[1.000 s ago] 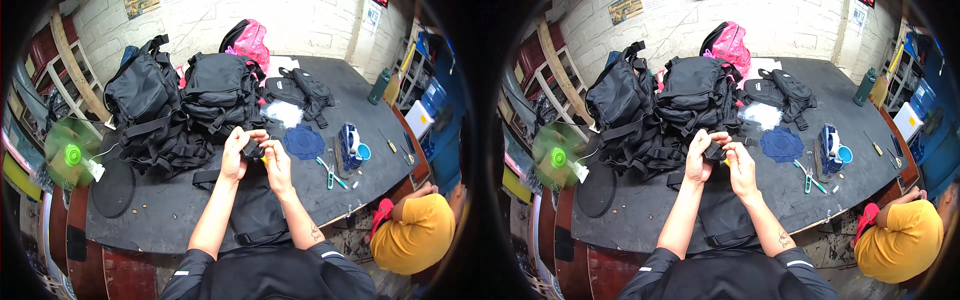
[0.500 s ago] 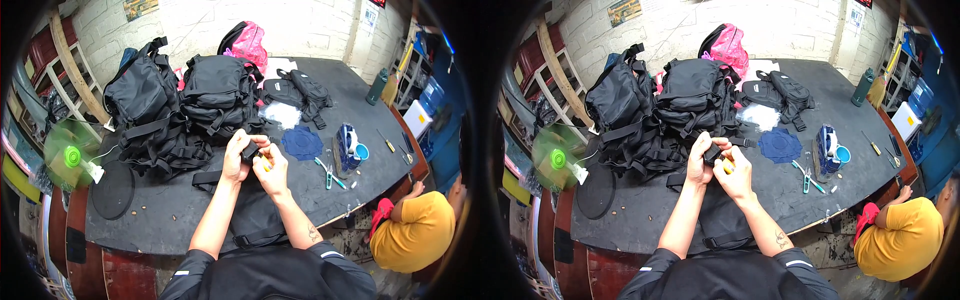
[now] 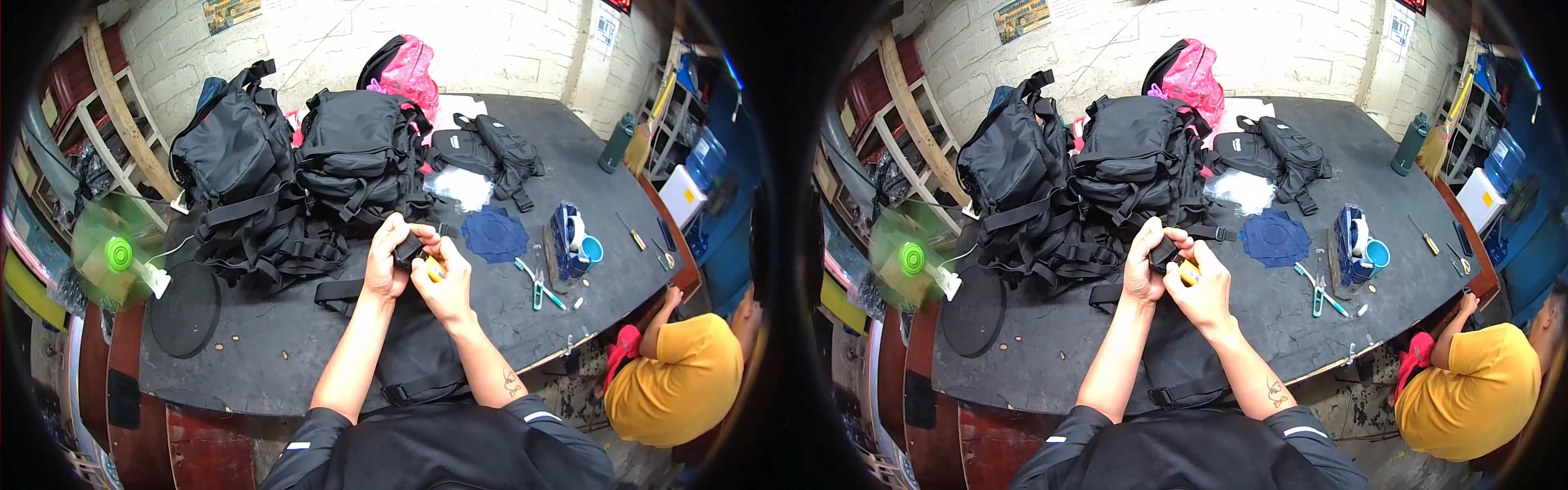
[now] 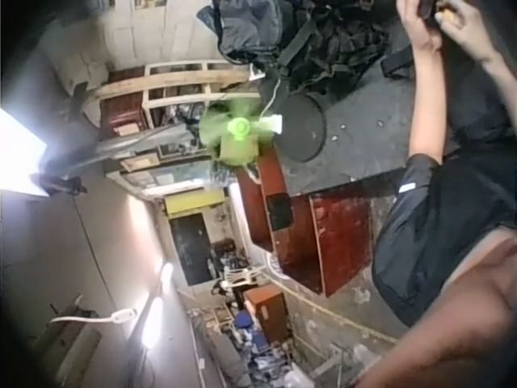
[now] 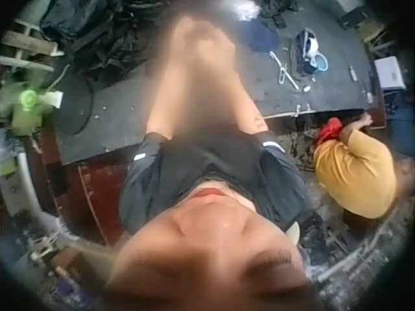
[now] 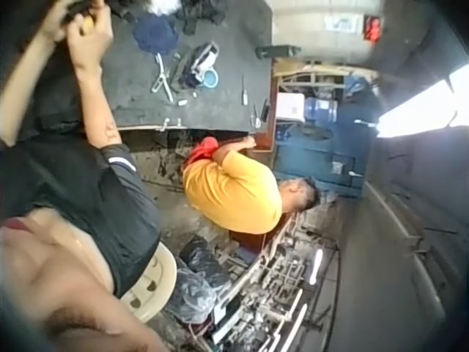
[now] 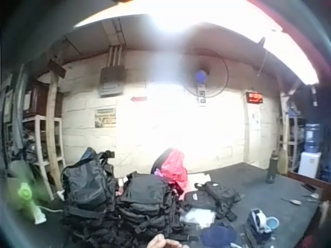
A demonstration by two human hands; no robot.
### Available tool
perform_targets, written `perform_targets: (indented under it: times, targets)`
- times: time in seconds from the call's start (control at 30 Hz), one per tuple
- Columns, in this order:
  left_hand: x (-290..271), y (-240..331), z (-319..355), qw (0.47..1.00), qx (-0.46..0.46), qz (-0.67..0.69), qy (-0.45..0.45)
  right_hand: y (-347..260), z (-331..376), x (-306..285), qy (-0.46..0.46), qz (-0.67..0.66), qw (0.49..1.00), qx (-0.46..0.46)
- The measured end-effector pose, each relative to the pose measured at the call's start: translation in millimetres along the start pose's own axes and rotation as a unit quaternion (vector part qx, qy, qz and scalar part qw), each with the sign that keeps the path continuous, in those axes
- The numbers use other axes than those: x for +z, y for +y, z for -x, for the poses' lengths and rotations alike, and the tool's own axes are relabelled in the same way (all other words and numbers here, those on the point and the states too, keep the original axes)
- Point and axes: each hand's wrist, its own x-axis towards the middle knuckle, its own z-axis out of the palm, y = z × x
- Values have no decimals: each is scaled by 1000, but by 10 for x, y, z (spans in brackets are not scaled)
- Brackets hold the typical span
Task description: Inspecting black pouches and trimming loose threads using snips and a lighter at a workshop bench.
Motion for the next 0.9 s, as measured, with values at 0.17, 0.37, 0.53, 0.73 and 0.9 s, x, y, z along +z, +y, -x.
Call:
perform_targets:
  times: [0.17,0.37,0.53,0.73,0.9]
  targets:
    - [10,18,9,1000,-3,3,-3,-36,5,-28,-19,34,999,4]
    - [-20,3,7,1000,1,6,-13,-20,11,-32,-18,37,999,0]
    - [-4,5,11,1000,-10,16,-15,-46,8,-31,-11,27,999,15]
    - [12,20,19,1000,-9,13,-21,-38,18,-44,-14,13,1000,15]
    - [-28,1,16,999,-7,17,-26,-36,15,-44,-9,30,999,8]
